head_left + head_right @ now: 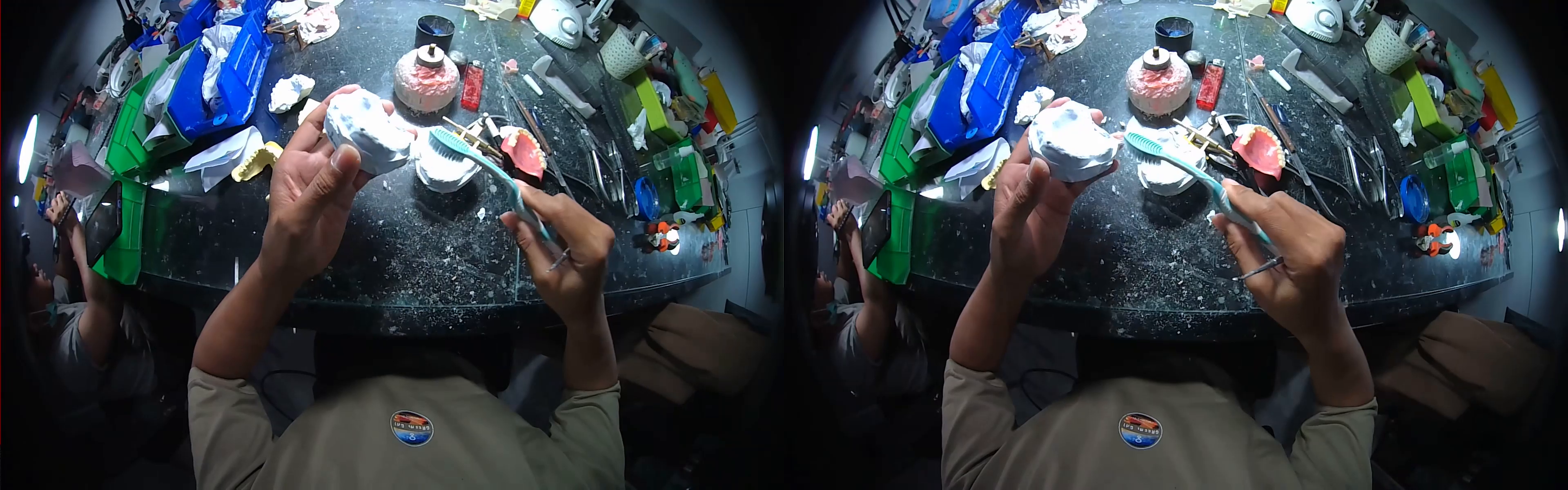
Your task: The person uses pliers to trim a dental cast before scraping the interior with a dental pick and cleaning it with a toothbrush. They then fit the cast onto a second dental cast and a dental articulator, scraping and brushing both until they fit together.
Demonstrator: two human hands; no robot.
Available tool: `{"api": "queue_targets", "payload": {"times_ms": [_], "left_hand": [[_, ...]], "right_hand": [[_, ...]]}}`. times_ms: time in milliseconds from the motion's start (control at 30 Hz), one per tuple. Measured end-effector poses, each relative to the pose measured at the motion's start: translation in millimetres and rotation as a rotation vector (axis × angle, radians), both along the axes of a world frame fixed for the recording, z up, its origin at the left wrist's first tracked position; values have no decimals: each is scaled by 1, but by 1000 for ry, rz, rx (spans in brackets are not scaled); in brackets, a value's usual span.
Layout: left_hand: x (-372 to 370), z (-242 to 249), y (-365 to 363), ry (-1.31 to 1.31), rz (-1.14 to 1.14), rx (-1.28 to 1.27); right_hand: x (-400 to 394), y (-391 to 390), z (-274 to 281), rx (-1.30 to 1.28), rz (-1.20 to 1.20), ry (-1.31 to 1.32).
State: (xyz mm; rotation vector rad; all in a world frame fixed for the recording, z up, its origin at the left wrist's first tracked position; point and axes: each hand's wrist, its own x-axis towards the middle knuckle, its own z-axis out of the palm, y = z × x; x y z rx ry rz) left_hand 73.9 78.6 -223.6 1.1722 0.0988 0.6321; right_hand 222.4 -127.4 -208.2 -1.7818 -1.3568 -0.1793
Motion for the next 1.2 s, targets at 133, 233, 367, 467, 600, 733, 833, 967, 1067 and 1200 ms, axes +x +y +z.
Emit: {"api": "queue_targets", "payload": {"times_ms": [133, 233, 367, 467, 600, 733, 833, 967, 1067, 1200], "left_hand": [[1, -1, -2, 23, -3, -16], [0, -6, 1, 42, 11, -34], [0, -6, 1, 91, 61, 14], [0, -6, -3, 167, 68, 47], [-1, -3, -2, 165, 17, 23], [-1, -3, -3, 161, -19, 27], [-1, -5, -3, 208, -4, 46], [-3, -6, 3, 304, 27, 63], [-3, -4, 3, 370, 45, 108], [-3, -5, 5, 413, 65, 79]], "right_hand": [[-11, 5, -2, -76, 4, -25], [-18, 6, 1, -82, 53, -75], [-19, 10, 2, 48, 134, 43], [-12, 12, 12, 211, 165, 44], [31, -6, 22, -67, -406, -1], [93, -31, -14, -277, -522, -84], [94, -29, -11, -220, -579, -194], [82, -13, 7, 33, -328, 10], [59, 10, 30, -57, -58, -143], [52, 31, 42, 92, 236, 74]]}}
